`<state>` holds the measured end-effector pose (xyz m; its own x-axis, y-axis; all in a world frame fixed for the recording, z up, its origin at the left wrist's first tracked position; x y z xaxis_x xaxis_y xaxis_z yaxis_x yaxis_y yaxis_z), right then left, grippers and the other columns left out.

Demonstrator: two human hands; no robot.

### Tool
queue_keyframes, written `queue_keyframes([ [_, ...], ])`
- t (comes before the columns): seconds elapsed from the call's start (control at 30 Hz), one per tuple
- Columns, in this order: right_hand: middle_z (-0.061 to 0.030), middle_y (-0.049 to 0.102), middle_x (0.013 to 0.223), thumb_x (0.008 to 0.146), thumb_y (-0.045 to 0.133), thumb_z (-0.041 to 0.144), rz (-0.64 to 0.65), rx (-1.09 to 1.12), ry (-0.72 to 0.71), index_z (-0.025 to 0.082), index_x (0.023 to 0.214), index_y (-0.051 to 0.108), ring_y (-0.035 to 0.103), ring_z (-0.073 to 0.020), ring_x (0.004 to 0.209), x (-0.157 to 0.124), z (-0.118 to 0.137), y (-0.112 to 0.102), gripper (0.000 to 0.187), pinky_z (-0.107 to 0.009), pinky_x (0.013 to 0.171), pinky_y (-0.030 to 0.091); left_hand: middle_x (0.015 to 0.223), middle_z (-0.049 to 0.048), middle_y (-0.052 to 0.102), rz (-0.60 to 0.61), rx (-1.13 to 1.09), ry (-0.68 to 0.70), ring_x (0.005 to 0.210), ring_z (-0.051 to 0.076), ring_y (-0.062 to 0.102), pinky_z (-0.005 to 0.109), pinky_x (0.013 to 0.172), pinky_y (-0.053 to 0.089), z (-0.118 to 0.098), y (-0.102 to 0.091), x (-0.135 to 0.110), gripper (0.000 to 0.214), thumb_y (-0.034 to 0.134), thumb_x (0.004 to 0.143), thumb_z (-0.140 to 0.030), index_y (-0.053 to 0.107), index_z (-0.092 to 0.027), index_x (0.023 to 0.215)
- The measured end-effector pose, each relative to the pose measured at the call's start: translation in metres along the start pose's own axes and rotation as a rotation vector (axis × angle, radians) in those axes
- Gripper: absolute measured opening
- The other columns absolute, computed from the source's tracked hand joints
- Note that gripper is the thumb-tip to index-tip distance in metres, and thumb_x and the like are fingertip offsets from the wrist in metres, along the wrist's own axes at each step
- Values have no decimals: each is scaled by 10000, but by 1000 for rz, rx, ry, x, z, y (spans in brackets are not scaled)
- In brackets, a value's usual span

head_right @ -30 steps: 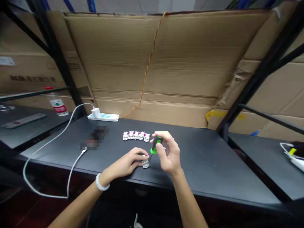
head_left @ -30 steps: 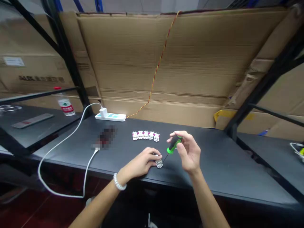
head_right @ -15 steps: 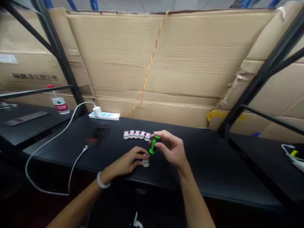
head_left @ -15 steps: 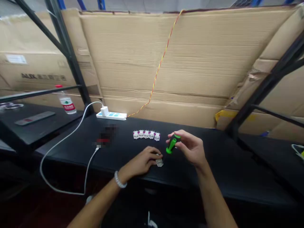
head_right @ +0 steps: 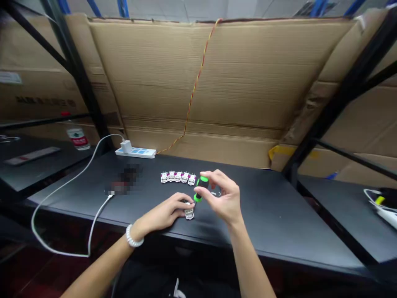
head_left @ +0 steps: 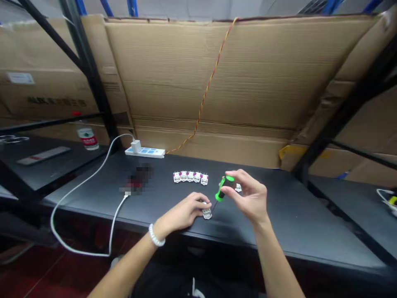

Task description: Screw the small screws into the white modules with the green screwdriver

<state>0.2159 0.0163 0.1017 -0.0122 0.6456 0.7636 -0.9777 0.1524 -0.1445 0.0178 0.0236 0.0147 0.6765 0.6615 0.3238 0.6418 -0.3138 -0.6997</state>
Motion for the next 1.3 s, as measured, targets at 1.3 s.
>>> queue_keyframes([
  [1.3, -109, 802, 1100, 878, 833, 368, -451, 159, 139, 218, 1253, 714, 825, -251, 815, -31, -73, -119, 422, -442, 745, 723, 1302, 82, 746, 95, 342, -129, 1213, 251, 701, 342, 1108, 528, 77, -19, 134, 503, 780, 766, -47, 760, -199, 1245],
])
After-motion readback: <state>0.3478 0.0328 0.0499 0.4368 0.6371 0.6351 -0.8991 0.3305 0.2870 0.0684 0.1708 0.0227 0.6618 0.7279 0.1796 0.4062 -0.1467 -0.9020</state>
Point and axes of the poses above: each hand's wrist, its own x-axis towards the middle knuckle, its own y-axis out of the palm, z = x × y, the point moved 5 cm from there along x, towards the middle knuckle
